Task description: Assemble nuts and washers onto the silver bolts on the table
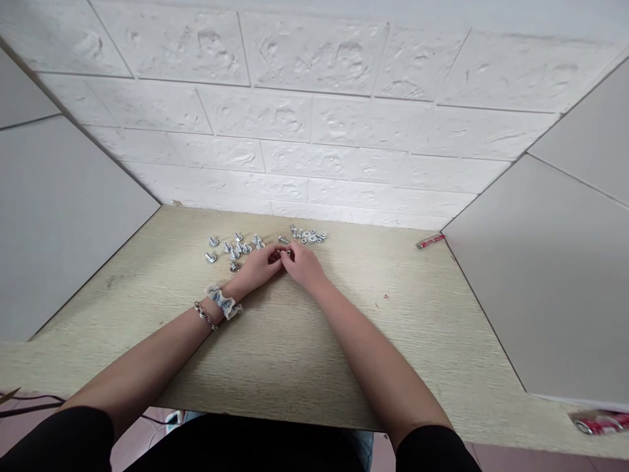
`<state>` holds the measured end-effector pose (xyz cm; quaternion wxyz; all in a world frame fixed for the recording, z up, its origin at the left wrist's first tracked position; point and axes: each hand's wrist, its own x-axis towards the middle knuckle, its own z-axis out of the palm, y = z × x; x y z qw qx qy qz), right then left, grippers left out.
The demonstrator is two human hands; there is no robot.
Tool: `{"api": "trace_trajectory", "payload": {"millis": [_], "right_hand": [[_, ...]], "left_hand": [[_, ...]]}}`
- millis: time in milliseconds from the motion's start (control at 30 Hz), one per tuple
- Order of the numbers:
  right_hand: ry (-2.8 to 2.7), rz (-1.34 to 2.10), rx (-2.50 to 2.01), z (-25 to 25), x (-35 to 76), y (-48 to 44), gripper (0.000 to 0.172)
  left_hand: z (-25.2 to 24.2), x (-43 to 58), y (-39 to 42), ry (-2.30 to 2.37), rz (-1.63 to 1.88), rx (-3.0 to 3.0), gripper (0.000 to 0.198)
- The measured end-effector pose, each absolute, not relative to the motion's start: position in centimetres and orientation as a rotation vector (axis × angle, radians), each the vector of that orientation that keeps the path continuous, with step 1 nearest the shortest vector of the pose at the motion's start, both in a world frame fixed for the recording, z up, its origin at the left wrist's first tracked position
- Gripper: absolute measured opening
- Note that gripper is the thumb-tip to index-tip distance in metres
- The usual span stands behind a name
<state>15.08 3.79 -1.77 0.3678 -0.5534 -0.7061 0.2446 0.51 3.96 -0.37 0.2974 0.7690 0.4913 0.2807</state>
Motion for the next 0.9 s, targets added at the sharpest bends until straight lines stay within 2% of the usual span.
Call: {"api": "trace_trajectory", "payload": {"millis": [533,733,900], "right_hand": [[-1.823,0.636,-1.389,-1.92,15.17,3.84,0.014],[-1.808,0.655,-1.326,-1.91,15.44,3.99,0.037],[-1.795,0.672,-1.318,-1.90,15.45,3.94,0.040]], "left_hand": [[-0.25,0.51,3.92,1.284,0.741,2.048,0.028],[-0.51,0.50,4.07,1.308,0.747,2.058,0.024],[-0.66,0.50,4.18,1.360,0.771,2.033,0.025]]}}
